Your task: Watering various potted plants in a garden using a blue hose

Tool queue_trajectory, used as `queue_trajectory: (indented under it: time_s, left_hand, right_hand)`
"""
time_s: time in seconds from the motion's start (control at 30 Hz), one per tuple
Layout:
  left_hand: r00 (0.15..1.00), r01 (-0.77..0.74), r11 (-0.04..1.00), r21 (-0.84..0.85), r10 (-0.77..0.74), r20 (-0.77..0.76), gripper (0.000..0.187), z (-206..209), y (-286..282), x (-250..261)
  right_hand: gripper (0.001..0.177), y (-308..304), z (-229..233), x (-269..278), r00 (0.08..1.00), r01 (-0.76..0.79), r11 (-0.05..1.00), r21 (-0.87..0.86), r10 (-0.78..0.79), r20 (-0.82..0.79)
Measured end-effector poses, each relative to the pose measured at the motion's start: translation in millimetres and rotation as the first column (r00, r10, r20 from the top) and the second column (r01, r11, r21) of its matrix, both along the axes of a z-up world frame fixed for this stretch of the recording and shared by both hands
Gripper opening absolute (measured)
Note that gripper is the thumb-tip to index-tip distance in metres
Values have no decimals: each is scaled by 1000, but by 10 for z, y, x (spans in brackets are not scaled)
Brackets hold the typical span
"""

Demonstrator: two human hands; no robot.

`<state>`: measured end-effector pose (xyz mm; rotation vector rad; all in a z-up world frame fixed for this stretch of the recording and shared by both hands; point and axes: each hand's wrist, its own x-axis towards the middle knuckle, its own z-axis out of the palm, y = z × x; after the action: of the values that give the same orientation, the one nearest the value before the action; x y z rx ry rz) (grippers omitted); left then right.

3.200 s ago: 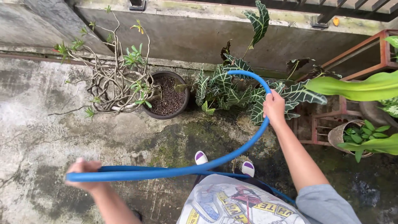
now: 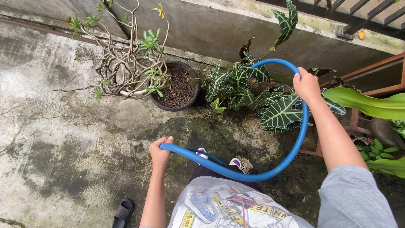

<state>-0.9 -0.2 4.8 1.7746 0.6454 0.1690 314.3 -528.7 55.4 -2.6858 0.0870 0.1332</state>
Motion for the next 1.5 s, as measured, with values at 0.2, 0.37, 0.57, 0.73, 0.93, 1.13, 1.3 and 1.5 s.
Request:
queue_trajectory:
  time_s: [0.2, 0.37, 0.57, 0.73, 0.93, 1.13, 1.3, 1.5]
  left_hand:
    - [997, -61, 998, 22, 60, 43, 49, -60, 155, -36]
    - [984, -161, 987, 25, 159, 82, 45, -102, 344, -143]
    - [891, -428, 903, -33, 428, 154, 35, -4, 699, -327]
    - [810, -535, 844, -36, 525, 264, 51, 272, 1048, -579]
    - [809, -537, 843, -26, 524, 265, 56, 260, 1050, -758]
    - [787, -501, 857, -119, 508, 349, 56, 165, 1034, -777]
    - [783, -490, 862, -128, 500, 369, 58, 266, 1013, -709]
    - [784, -454, 876, -162, 479, 394, 58, 263, 954, -636]
  right_hand:
    - [41, 220, 196, -134, 998, 62, 992, 111, -59, -30]
    - [44, 672, 412, -293, 997, 53, 998, 38, -51, -53]
    - [42, 487, -217, 119, 991, 121, 989, 81, -116, -64]
    - [38, 508, -402, 243, 979, 195, 978, 79, -188, -82]
    - [39, 741, -115, 52, 985, 172, 985, 25, -171, -22]
    - [40, 890, 290, -122, 983, 175, 984, -29, -173, 55]
    - [38, 840, 342, -88, 977, 200, 980, -8, -199, 83]
    - [37, 621, 191, -92, 981, 192, 981, -7, -192, 14]
